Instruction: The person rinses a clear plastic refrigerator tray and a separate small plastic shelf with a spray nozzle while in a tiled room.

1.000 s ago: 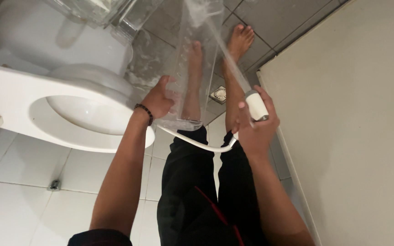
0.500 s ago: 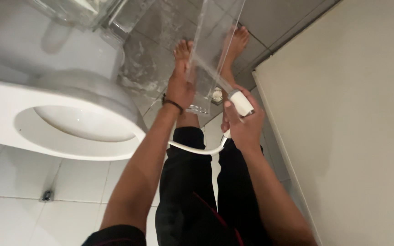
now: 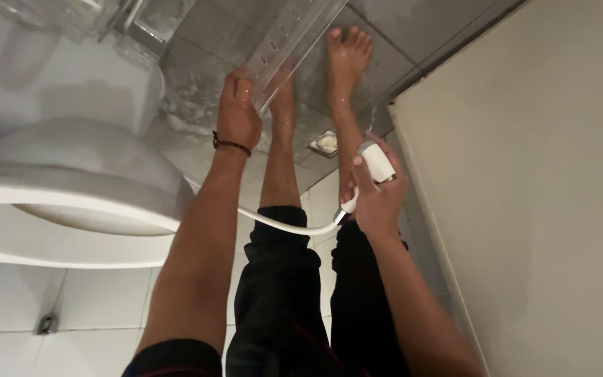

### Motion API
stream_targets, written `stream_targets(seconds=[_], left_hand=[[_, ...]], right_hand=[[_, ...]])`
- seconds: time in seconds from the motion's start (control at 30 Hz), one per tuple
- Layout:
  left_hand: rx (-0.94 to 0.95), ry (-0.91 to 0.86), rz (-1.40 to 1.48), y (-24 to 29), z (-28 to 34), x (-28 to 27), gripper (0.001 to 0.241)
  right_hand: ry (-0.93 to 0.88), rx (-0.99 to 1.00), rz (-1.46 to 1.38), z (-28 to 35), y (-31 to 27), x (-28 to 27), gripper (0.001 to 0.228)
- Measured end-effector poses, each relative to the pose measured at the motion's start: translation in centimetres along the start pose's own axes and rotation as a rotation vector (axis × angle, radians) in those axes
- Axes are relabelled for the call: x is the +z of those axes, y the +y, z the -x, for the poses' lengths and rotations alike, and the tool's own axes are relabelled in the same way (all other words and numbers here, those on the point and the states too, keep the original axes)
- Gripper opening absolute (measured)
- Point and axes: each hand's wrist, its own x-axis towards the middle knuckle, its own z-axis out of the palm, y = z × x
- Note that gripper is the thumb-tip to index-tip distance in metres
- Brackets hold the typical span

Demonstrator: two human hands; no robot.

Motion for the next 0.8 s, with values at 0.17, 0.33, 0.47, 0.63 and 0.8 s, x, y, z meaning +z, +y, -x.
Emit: stream_targets(seconds=[0.17, 0.33, 0.47, 0.63, 0.8], left_hand=[[-0.043, -0.121, -0.126, -3.3, -0.2, 0.9, 0.049], [-0.058, -0.196, -0.214, -4.0, -1.0, 1.6, 0.040], [-0.276, -0.243, -0.421, -2.3, -3.1, 2.4, 0.053], [-0.352, 0.324, -0.378, 5.7, -5.8, 6.1, 0.068], [-0.241, 0.235, -0.430, 9.8, -13.7, 10.0, 0.052]], right_hand=[[-0.009, 0.225, -0.216, -1.5, 2.3, -0.6, 0.043], [0.039, 0.286, -0.337, -2.8, 3.7, -1.5, 0.043], [0.028, 0.255, -0.361, -3.5, 4.0, -2.3, 0.037], [0.047, 0.278, -0.362, -4.0, 3.7, -2.9, 0.036], [0.031, 0.275, -0.345, -4.4, 4.4, -3.2, 0.037]])
